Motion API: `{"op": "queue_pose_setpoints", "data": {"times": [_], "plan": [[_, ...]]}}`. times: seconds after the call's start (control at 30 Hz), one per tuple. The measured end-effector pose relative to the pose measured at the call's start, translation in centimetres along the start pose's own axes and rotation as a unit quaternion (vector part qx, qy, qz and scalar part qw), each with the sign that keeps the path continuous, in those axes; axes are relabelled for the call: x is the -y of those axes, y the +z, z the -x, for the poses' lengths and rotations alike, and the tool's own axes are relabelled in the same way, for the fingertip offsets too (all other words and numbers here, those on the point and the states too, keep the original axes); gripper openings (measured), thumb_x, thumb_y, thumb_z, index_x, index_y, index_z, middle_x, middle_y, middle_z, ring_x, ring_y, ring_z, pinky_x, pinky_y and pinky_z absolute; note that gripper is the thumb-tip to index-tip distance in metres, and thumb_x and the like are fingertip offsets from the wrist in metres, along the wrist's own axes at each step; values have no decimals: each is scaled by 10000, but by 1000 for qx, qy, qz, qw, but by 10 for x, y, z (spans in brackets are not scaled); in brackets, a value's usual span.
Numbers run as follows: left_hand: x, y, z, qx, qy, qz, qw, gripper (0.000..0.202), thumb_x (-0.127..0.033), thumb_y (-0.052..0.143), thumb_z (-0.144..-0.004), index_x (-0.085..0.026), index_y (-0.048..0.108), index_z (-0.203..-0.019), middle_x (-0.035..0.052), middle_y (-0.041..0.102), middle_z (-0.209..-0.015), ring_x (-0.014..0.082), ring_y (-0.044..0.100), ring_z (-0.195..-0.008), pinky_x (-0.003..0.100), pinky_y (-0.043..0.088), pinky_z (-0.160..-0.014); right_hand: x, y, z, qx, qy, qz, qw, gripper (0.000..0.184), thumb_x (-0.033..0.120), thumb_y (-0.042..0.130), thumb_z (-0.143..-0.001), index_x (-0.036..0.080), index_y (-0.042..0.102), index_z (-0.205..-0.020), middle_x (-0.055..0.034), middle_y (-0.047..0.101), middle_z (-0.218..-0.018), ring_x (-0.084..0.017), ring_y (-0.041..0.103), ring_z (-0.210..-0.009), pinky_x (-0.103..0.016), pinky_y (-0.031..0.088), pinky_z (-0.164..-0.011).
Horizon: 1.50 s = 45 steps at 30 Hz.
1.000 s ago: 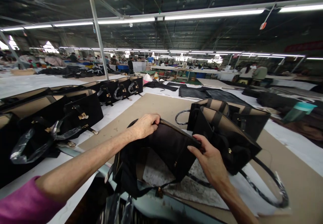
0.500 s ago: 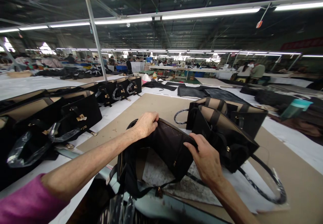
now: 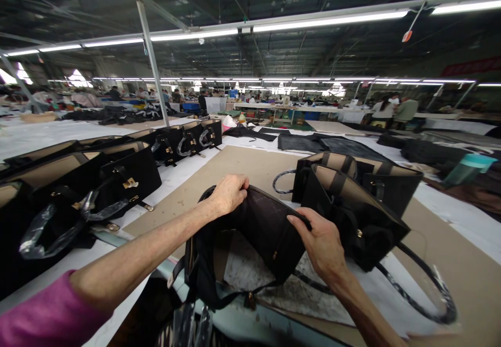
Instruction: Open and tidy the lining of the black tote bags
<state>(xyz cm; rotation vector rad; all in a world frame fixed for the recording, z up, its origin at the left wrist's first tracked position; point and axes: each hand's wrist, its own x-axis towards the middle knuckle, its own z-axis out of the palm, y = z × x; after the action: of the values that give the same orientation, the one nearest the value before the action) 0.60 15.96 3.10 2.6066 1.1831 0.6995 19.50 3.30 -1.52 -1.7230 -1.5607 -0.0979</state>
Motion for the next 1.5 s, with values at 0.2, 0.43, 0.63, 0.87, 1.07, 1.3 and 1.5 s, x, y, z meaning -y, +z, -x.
{"op": "queue_pose_setpoints", "data": {"times": [0.2, 0.43, 0.63, 0.87, 1.07, 1.3, 1.5], "plan": [[4, 4, -3, -11, 1, 1, 1000, 93, -111, 457, -619, -179, 511, -652, -24, 498, -605, 119, 453, -600, 213, 330, -559, -2, 2, -2, 1, -15, -8, 1000, 245, 376, 419, -816, 200, 584, -858, -10, 627, -841, -159, 559, -777, -248, 397, -694], [5, 5, -2, -12, -4, 6, 1000, 89, -118, 459, -618, -180, 515, -653, -27, 498, -586, 114, 458, -580, 210, 325, -545, 4, 3, -2, -18, -88, 208, 974, 268, 326, 360, -854, 179, 577, -796, -49, 610, -765, -184, 524, -719, -296, 332, -660], [2, 5, -3, -4, -11, 7, 1000, 112, -108, 452, -614, -181, 528, -652, -23, 519, -589, 120, 470, -583, 212, 332, -542, 22, 7, -9, -19, -137, 337, 931, 233, 273, 360, -862, 176, 547, -762, -57, 570, -689, -195, 486, -699, -321, 261, -646], [1, 4, -2, -11, -22, -2, 1000, 112, -118, 464, -614, -182, 544, -660, -19, 534, -614, 126, 483, -597, 214, 345, -542, 27, 22, -22, -29, -139, 324, 936, 253, 260, 352, -870, 171, 526, -709, -55, 569, -670, -175, 500, -666, -314, 245, -620], [3, 7, -4, -17, -18, -14, 1000, 109, -130, 468, -618, -190, 547, -664, -15, 547, -618, 136, 498, -614, 226, 350, -556, 31, 28, -26, -21, -141, 330, 933, 249, 224, 329, -873, 169, 522, -726, -65, 572, -687, -196, 512, -670, -317, 251, -615], [0, 6, -4, -8, -19, -22, 1000, 109, -123, 461, -634, -191, 540, -665, -15, 555, -625, 139, 505, -627, 227, 355, -561, 39, 41, -39, -27, -157, 313, 936, 234, 199, 352, -860, 160, 530, -714, -76, 573, -684, -205, 527, -671, -316, 265, -607], [6, 1, -1, -15, -11, 1, 1000, 227, -184, 545, -641, -195, 494, -862, -12, 563, -709, 144, 511, -654, 228, 380, -577, 45, 54, -51, -23, -166, 303, 938, 242, 226, 342, -869, 174, 515, -708, -53, 579, -676, -199, 541, -662, -297, 263, -575]]}}
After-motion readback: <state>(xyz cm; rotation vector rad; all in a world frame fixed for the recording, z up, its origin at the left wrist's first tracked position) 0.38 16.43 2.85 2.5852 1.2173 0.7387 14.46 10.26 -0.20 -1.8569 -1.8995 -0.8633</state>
